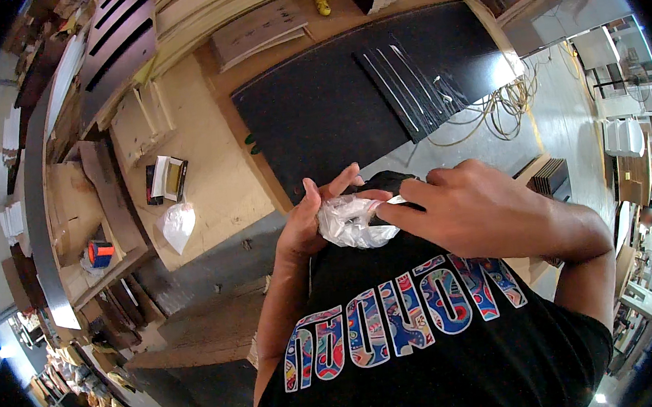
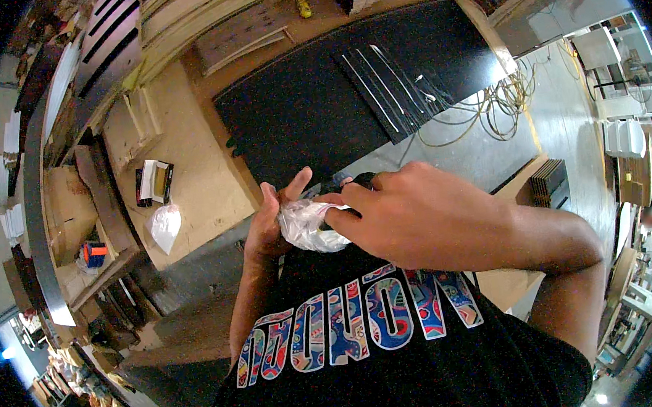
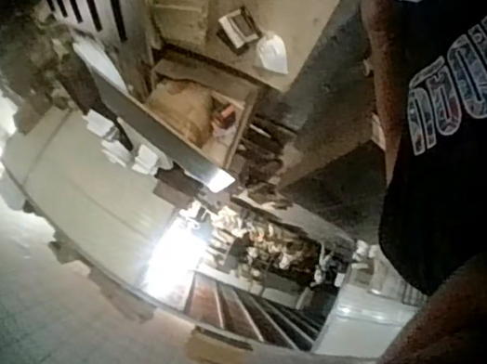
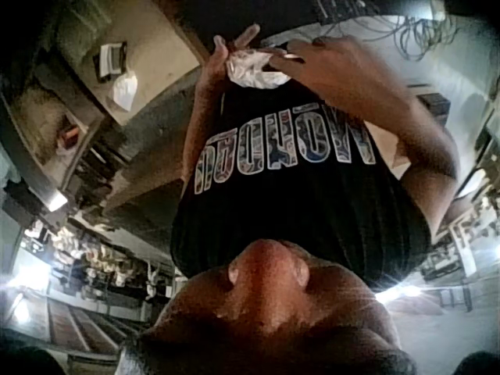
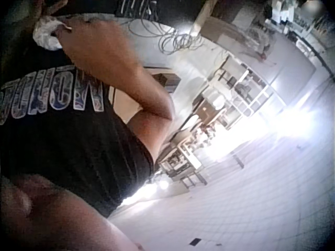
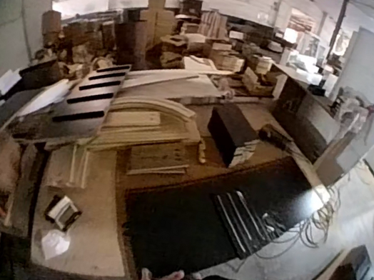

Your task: The person places hardware items into a plastic bag and closes it by hand.

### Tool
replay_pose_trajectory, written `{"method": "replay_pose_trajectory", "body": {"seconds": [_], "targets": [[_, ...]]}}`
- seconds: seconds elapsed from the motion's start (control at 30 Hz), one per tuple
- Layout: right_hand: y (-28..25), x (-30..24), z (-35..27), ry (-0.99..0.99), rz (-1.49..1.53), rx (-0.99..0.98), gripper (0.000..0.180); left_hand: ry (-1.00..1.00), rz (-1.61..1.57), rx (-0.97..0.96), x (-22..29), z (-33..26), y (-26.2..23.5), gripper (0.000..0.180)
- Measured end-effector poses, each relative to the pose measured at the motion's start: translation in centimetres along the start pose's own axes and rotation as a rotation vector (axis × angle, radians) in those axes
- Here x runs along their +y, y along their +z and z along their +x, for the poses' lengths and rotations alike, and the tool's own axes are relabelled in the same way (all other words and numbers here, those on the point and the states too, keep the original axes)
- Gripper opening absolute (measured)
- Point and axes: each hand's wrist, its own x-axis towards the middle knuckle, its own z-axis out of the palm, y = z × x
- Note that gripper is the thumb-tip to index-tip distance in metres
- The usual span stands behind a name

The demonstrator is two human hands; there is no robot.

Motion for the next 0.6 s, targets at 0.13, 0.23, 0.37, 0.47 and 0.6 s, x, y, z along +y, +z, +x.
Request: {"method": "replay_pose_trajectory", "body": {"seconds": [0.13, 0.23, 0.37, 0.47, 0.6], "targets": [[-1.0, -0.2, -0.1, 0.002, 0.014, -0.100, 0.047, -0.027, 0.083, 0.014, 0.1, -0.6, -0.3, 0.078], [-2.0, -0.4, -0.5, 0.046, 0.012, -0.163, 0.038, -0.011, 0.071, 0.006, 0.1, -0.4, 0.1, 0.077], [-2.6, -0.6, -0.8, 0.040, -0.011, -0.118, 0.029, 0.008, 0.038, -0.025, 0.1, -0.2, -0.1, 0.077], [-1.8, -0.7, -0.2, 0.005, 0.002, -0.006, 0.025, 0.004, 0.051, -0.008, 0.3, 0.0, 0.2, 0.077], [-1.3, -0.6, 0.5, -0.010, -0.018, -0.058, 0.025, -0.024, 0.067, 0.010, 0.6, -0.1, 0.4, 0.077]]}}
